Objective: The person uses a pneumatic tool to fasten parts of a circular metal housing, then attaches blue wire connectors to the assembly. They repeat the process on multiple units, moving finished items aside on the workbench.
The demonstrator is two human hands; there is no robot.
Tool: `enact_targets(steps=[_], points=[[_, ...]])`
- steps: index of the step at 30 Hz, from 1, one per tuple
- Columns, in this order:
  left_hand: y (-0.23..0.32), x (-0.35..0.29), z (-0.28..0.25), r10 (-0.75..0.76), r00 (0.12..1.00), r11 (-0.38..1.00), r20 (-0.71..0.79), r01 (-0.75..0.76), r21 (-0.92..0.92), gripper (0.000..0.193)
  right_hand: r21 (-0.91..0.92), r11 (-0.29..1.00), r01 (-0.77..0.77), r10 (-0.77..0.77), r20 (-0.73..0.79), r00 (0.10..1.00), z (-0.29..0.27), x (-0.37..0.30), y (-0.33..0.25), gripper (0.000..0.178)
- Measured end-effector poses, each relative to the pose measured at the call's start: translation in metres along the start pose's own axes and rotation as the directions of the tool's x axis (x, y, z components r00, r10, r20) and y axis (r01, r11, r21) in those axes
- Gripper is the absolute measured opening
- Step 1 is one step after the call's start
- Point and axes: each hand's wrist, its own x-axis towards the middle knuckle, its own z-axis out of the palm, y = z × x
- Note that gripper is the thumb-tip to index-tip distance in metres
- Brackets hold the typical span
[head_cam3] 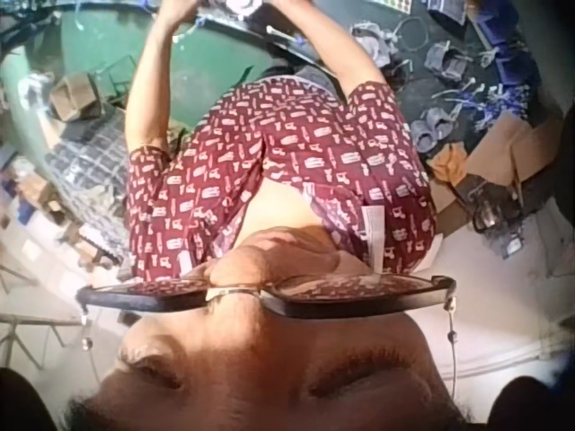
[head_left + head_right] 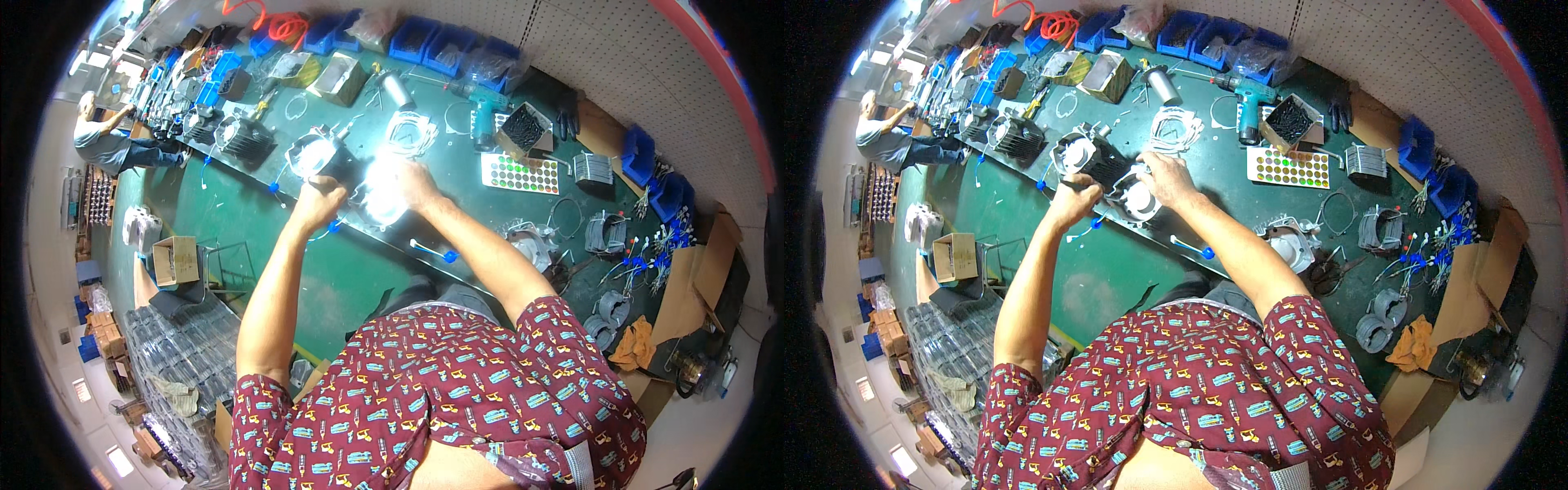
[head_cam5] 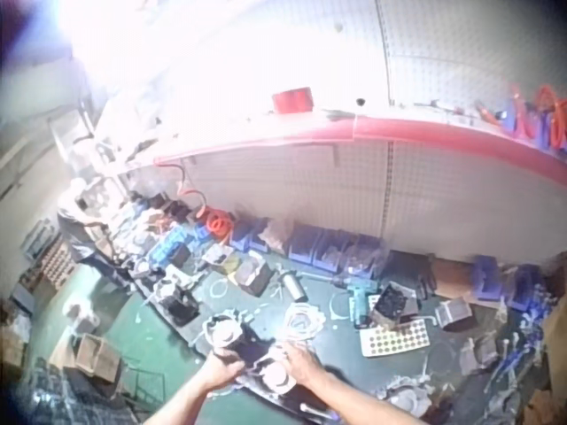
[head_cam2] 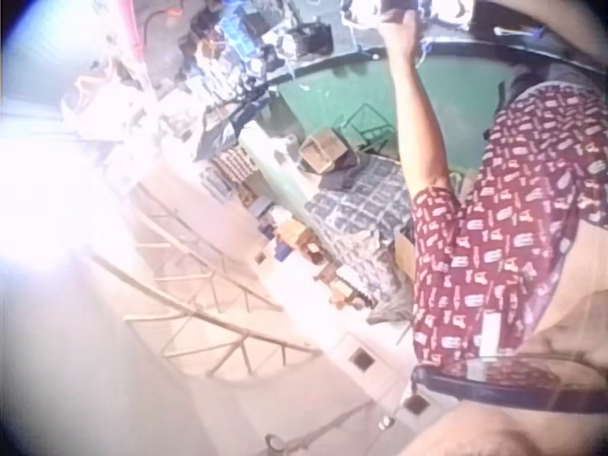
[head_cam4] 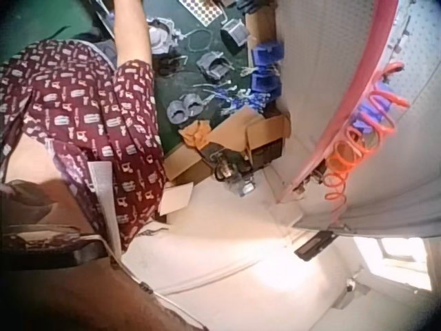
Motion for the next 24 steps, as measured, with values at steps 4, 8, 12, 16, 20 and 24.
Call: enact_targets(steps=[4,8,12,16,20,24], points=[[0.01,-0.04,0.038,0.157,0.944,0.986,-0.291,-0.133,0.104,0.023,-0.061,0.997,0.038,-0.04,-0.02,0.999,0.002,-0.004,0.003,0.032],[0.012,-0.06,0.059,0.077,0.924,0.996,-0.374,-0.051,0.079,0.022,-0.1,0.994,0.046,-0.05,-0.038,0.998,0.005,-0.009,-0.002,0.03],[0.018,-0.056,0.067,0.173,0.873,0.979,-0.456,-0.1,0.18,0.015,-0.095,0.991,0.097,-0.102,-0.051,0.993,0.01,0.0,0.005,0.028],[0.018,-0.044,0.042,0.134,0.915,0.978,-0.381,-0.06,0.199,0.022,-0.082,0.995,0.05,-0.049,0.014,0.999,0.0,0.008,-0.002,0.028],[0.029,-0.044,0.012,0.293,0.844,0.946,-0.449,-0.323,0.011,0.018,-0.089,0.996,0.005,-0.002,0.039,0.999,-0.007,0.005,-0.003,0.035],[-0.018,-0.029,-0.037,0.23,0.782,0.942,-0.579,-0.328,-0.07,0.019,-0.28,0.96,-0.013,0.024,0.034,0.999,-0.017,0.014,-0.017,0.055]])
